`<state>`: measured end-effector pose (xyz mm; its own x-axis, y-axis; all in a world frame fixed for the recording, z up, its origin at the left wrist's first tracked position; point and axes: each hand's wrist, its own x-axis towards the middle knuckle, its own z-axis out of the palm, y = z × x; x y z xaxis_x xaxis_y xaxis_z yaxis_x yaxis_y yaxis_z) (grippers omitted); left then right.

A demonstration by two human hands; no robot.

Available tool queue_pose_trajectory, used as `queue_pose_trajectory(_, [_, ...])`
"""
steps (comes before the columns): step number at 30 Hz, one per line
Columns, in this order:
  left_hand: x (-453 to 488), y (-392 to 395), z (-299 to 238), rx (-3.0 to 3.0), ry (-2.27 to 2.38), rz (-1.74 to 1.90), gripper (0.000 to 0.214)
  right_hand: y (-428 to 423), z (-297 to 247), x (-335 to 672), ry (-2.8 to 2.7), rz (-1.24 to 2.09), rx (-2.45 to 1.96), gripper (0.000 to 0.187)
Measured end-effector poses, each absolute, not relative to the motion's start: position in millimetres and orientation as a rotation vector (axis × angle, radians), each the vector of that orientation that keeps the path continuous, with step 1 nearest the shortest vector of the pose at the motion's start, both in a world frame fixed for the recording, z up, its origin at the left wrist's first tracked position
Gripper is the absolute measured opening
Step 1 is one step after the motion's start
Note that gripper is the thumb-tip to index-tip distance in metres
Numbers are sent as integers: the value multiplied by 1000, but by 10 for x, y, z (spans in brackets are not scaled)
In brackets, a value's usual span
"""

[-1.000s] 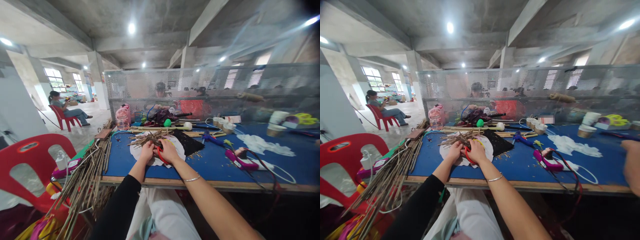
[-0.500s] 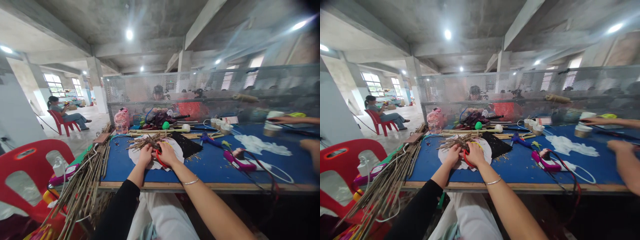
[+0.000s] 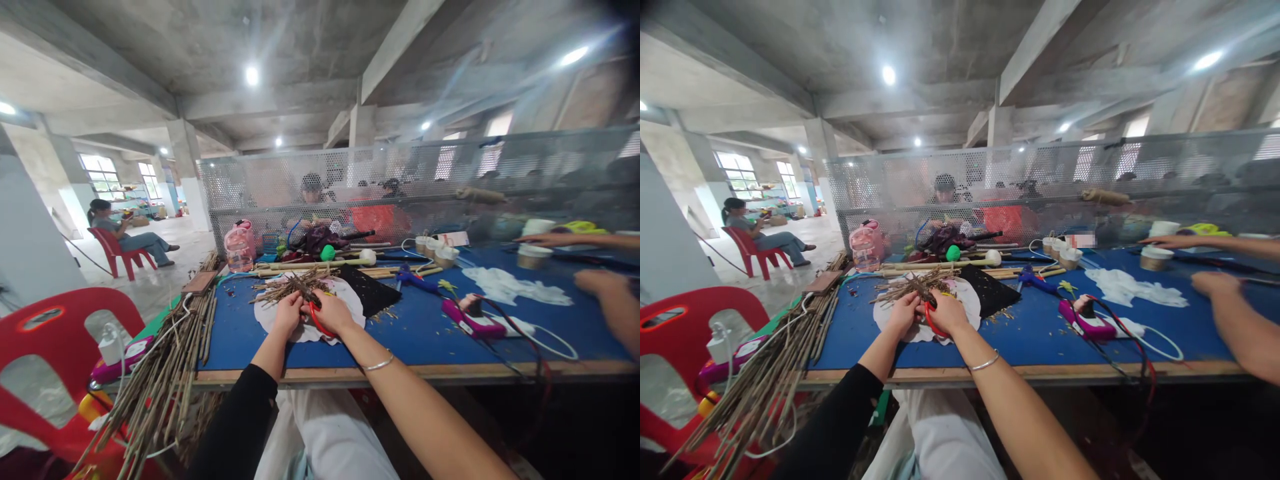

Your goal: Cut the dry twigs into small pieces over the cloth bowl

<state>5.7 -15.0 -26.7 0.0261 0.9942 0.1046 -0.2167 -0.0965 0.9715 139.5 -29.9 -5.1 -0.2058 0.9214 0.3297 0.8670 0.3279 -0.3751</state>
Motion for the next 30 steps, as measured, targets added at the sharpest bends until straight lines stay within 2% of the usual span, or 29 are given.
queue_pose_trajectory(8, [41, -142, -273, 1201, 986, 1330, 27, -266, -66, 1406, -2113, 153, -1586, 52])
queue_pose_trajectory(16, [29, -101, -319, 1150, 993, 1353, 36, -284, -74, 1391, -2114, -28, -1527, 64])
queue_pose_trajectory(22, [44, -133, -273, 1132, 1050, 1361, 30, -266, -76, 1384, -2121, -153, -1543, 70])
queue_pose_trajectory(30, [32, -150, -251, 1123, 1048, 1391, 27, -288, -60, 1388, -2122, -113, -1529, 69])
